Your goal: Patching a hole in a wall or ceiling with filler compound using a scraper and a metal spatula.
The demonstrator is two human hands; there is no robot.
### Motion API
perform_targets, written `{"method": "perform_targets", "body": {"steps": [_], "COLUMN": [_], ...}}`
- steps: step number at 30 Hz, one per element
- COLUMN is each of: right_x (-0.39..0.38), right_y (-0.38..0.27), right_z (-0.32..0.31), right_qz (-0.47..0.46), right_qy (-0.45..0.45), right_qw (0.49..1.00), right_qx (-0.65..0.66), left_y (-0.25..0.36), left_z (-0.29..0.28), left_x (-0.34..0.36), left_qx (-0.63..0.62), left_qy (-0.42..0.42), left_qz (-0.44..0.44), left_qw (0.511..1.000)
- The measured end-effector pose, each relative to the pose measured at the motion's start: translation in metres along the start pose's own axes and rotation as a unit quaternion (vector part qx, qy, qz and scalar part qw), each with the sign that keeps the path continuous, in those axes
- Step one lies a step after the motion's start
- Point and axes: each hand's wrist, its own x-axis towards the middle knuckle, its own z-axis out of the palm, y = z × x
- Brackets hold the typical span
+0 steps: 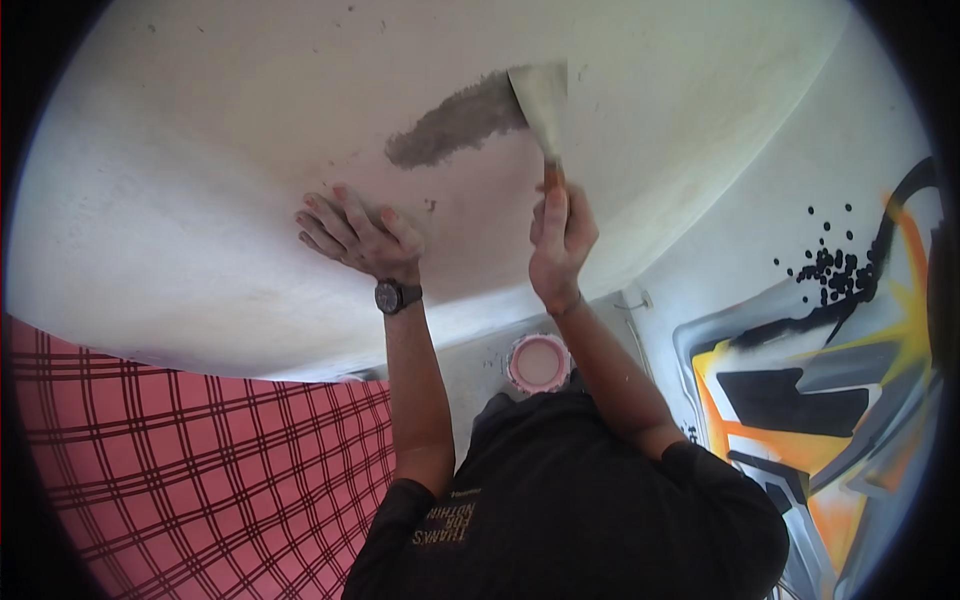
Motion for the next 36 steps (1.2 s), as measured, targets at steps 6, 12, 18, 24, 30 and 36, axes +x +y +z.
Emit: {"method": "perform_targets", "body": {"steps": [6,12,18,24,30,36], "right_x": [-0.020,-0.012,-0.005,-0.030,-0.036,-0.025], "right_y": [0.031,0.016,0.006,0.034,0.037,0.009], "right_z": [-0.028,-0.019,-0.002,-0.029,-0.034,-0.013], "right_qz": [0.043,0.020,-0.033,0.023,0.008,-0.049], "right_qy": [0.007,-0.018,-0.037,-0.013,-0.015,-0.009], "right_qw": [0.999,0.999,0.998,0.998,0.997,0.996], "right_qx": [-0.012,-0.047,-0.041,-0.057,-0.077,-0.076], "left_y": [0.001,0.003,0.008,0.009,0.011,0.012], "left_z": [0.009,0.007,0.005,0.017,0.015,0.012], "left_x": [0.000,-0.003,-0.011,-0.015,-0.019,-0.022], "left_qx": [-0.006,0.001,0.004,-0.011,-0.005,-0.004], "left_qy": [0.013,0.006,-0.010,0.019,0.017,0.007], "left_qz": [0.011,0.003,-0.006,0.003,0.001,-0.011], "left_qw": [1.000,1.000,1.000,1.000,1.000,1.000]}}
